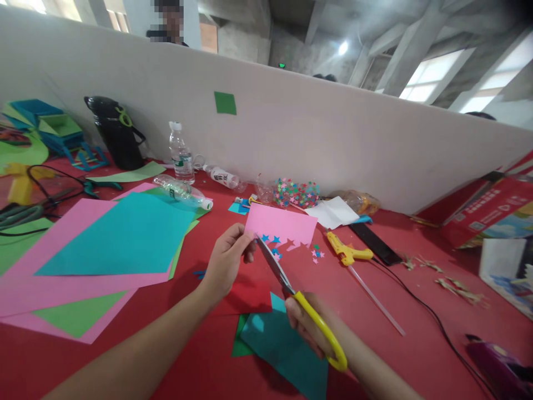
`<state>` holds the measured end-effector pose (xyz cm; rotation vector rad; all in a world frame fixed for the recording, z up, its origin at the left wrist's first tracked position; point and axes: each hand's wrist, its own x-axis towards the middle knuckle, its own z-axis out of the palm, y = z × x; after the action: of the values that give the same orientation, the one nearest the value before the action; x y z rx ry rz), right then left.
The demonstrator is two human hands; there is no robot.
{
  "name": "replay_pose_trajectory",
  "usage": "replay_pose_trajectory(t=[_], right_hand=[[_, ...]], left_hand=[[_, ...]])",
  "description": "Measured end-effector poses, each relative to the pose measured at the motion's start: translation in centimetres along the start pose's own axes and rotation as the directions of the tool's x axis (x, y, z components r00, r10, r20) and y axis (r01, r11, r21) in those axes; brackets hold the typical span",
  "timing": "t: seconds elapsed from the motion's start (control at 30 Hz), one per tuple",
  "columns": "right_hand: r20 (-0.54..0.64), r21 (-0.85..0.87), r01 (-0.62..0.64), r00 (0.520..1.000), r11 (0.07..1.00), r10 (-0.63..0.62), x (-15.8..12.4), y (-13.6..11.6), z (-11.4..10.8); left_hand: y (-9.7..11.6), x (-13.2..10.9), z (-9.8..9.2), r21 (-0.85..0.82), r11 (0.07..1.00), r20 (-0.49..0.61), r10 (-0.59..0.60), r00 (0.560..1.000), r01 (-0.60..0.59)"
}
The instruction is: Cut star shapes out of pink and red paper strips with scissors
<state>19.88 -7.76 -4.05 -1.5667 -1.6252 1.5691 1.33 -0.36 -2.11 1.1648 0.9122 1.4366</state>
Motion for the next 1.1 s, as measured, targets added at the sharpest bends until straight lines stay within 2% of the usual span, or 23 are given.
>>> replay_pose_trajectory(t=[0.23,0.7,0.93,1.1], right_hand=[[-0.019,0.024,-0.034,0.999,0.999,0.034,-0.3,-1.1,-0.1],[0.051,0.073,-0.002,0.999,0.997,-0.002,-0.1,-0.2,-0.3],[0.072,0.153,0.070,0.994,0.986,-0.082,0.0,0.8,0.3],[0.062,0.198,0.100,0.992,0.975,-0.114,0.0,0.7,0.8]], left_hand=[[0.2,-0.1,-0.1,-0.046,0.999,0.007,-0.018,1.000,0.018],[0.4,-0.4,-0.1,-0.156,0.985,0.029,-0.075,0.997,0.079],[0.4,-0.6,0.2,-0.151,0.986,0.037,-0.072,0.997,0.077],[0.1,-1.0,0.4,-0.156,0.985,0.080,-0.057,0.995,0.069]])
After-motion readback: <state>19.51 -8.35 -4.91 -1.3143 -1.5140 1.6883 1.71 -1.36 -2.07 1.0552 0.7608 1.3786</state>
